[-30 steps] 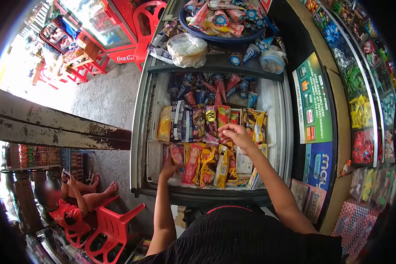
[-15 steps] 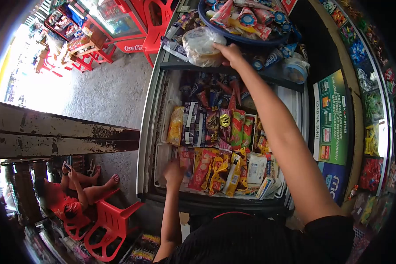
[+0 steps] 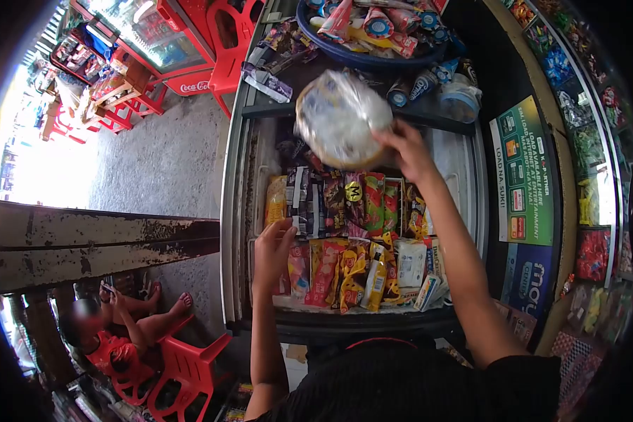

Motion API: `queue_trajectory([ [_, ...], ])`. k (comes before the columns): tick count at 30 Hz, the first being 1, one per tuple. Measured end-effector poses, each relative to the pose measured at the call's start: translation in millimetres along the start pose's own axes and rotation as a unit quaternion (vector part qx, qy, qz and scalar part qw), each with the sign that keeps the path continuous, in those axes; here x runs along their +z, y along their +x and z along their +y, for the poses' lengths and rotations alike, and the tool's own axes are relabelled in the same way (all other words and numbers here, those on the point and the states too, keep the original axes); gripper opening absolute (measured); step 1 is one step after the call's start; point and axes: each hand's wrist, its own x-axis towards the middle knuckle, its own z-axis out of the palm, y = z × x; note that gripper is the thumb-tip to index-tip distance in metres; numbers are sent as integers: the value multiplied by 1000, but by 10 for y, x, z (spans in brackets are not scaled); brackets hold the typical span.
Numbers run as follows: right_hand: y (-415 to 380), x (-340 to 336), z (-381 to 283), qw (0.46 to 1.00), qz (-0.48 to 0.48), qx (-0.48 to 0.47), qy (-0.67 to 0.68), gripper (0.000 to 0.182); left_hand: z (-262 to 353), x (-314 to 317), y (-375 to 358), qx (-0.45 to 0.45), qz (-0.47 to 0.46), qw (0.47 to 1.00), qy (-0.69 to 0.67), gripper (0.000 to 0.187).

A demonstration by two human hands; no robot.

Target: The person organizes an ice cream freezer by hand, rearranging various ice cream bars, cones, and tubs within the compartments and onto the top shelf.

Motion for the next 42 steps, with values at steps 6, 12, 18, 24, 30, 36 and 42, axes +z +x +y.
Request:
queue_trajectory([
  [6, -1192, -146, 360, 990, -19, 89, 110, 37, 314, 432, -68, -140, -89, 862, -479, 41],
  [12, -1671, -206, 637, 987, -59, 105, 102, 53, 430, 607, -199, -147, -92, 809, -561, 46],
  [18, -1788, -311, 596, 976, -119, 117, 140, 73, 494, 697, -387, -92, -46, 825, -555, 47],
  [24, -1832, -285, 627, 990, -90, 103, 22, 82, 585, 814, -459, -80, -56, 837, -539, 54],
  [30, -1931, -121, 666, 992, 86, -11, -92, 56, 570, 918, -481, -58, -120, 832, -538, 73],
  [36, -2035, -172, 789, 979, 158, -36, -125, 44, 642, 1186, -643, -71, -100, 877, -464, 76],
  [42, -2153, -353, 683, 984, 116, 81, -109, 57, 392, 1475, -615, -104, -112, 845, -513, 64],
])
